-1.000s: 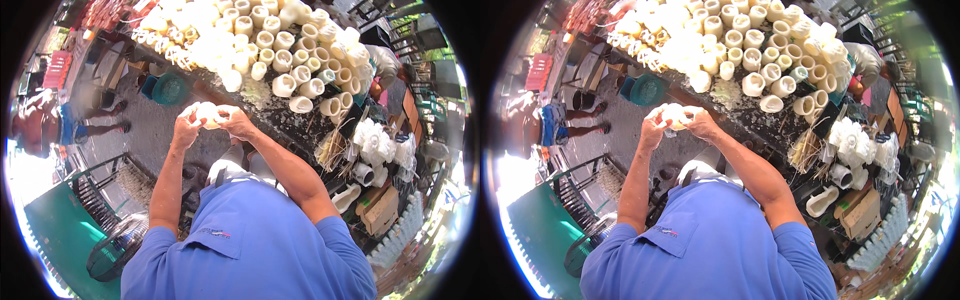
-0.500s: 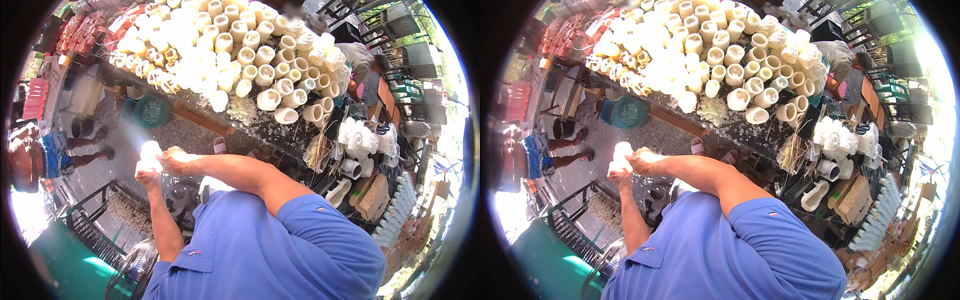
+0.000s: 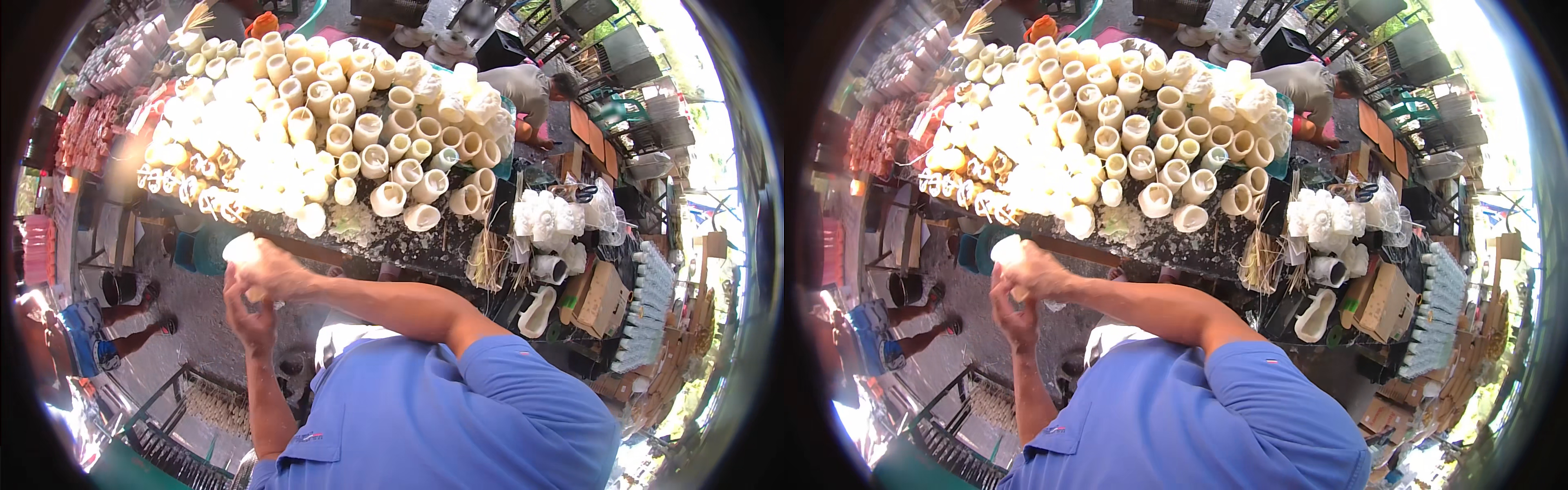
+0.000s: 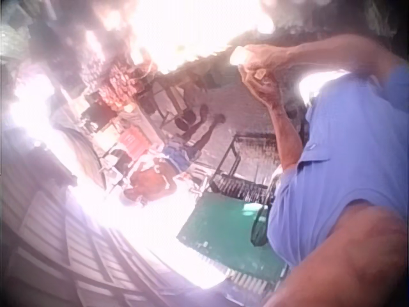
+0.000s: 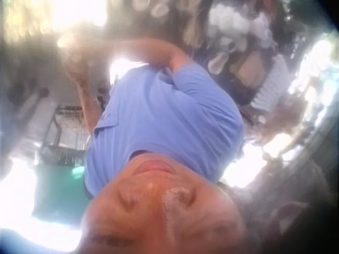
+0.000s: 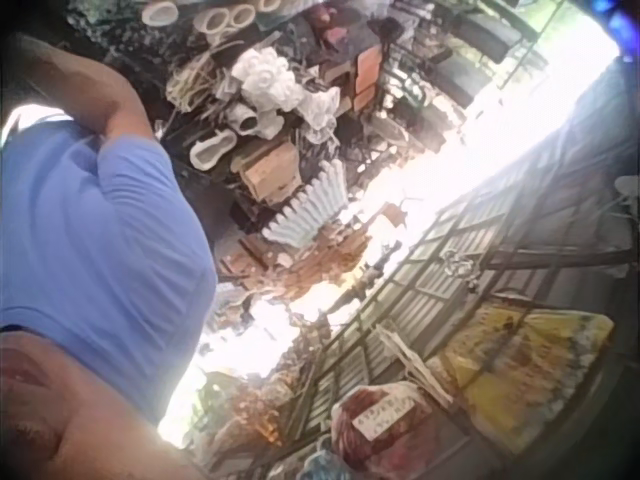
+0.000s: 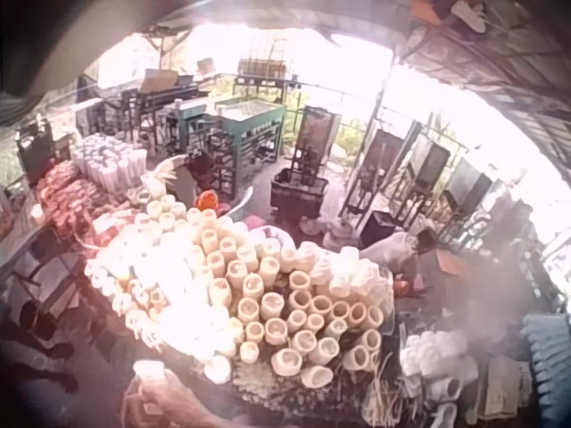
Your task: The person repeatedly picks up white cylindrical candle bodies and white wick bundles, inserts the wicks into the candle bodies, and places the assembled candles on a table. The person occasionally retrieves more wicks from a green container on the floor.
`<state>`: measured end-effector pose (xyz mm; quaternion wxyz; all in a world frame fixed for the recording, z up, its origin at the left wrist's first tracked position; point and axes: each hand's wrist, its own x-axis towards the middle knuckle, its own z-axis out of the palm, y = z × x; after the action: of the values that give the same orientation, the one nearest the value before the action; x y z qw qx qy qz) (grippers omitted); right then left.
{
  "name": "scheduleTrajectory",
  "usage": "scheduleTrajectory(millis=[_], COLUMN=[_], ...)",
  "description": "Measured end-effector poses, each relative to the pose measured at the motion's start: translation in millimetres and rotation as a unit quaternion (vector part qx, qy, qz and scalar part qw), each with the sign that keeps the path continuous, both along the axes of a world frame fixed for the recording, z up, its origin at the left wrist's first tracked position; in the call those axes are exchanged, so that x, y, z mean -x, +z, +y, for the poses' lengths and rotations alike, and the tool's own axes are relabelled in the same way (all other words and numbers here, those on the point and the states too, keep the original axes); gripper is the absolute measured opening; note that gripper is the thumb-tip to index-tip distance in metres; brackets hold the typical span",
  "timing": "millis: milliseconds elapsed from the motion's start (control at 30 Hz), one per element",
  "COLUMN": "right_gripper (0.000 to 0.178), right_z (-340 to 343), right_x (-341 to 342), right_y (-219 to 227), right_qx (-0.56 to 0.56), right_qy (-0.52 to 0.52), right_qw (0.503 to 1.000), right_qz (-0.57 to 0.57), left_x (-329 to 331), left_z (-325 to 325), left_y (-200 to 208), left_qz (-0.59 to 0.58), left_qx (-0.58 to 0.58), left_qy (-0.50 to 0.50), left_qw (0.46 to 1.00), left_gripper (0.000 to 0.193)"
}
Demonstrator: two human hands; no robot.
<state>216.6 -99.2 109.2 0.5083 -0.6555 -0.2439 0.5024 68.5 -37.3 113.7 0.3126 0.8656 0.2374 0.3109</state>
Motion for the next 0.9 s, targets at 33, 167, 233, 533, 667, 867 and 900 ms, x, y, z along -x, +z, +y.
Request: scheduleTrajectory(millis=[33,167,233,533,667,867,900], right_gripper=[0.074,0.063,0.061,0.080,0.091,0.098,0.095], right_z=[-18,-93,-129,-181,-176,-180,-181], right_x=[-24,-162,-243,-490,-498,-497,-498], right_y=[0,-9,-9,-47,-58,-45,-44], right_qx=[-0.031,-0.158,-0.114,0.367,0.453,0.462,0.466], right_qy=[-0.046,-0.195,-0.284,-0.227,-0.101,-0.056,-0.054], right_qw=[0.998,0.962,0.951,0.792,0.708,0.700,0.693], right_qz=[0.031,0.111,0.039,-0.432,-0.532,-0.542,-0.547], left_x=[-22,-88,-105,-101,-104,-120,-123], left_z=[-6,-31,-43,-87,-97,-107,-109], left_y=[5,9,5,-44,-57,-69,-70], left_qz=[0.019,0.063,0.097,0.261,0.280,0.284,0.283], left_qx=[0.014,0.058,0.094,0.147,0.152,0.154,0.152], left_qy=[-0.047,-0.122,-0.131,-0.142,-0.126,-0.142,-0.146], left_qw=[0.999,0.989,0.982,0.943,0.940,0.935,0.936], left_gripper=[0.042,0.034,0.028,0.027,0.026,0.026,0.026])
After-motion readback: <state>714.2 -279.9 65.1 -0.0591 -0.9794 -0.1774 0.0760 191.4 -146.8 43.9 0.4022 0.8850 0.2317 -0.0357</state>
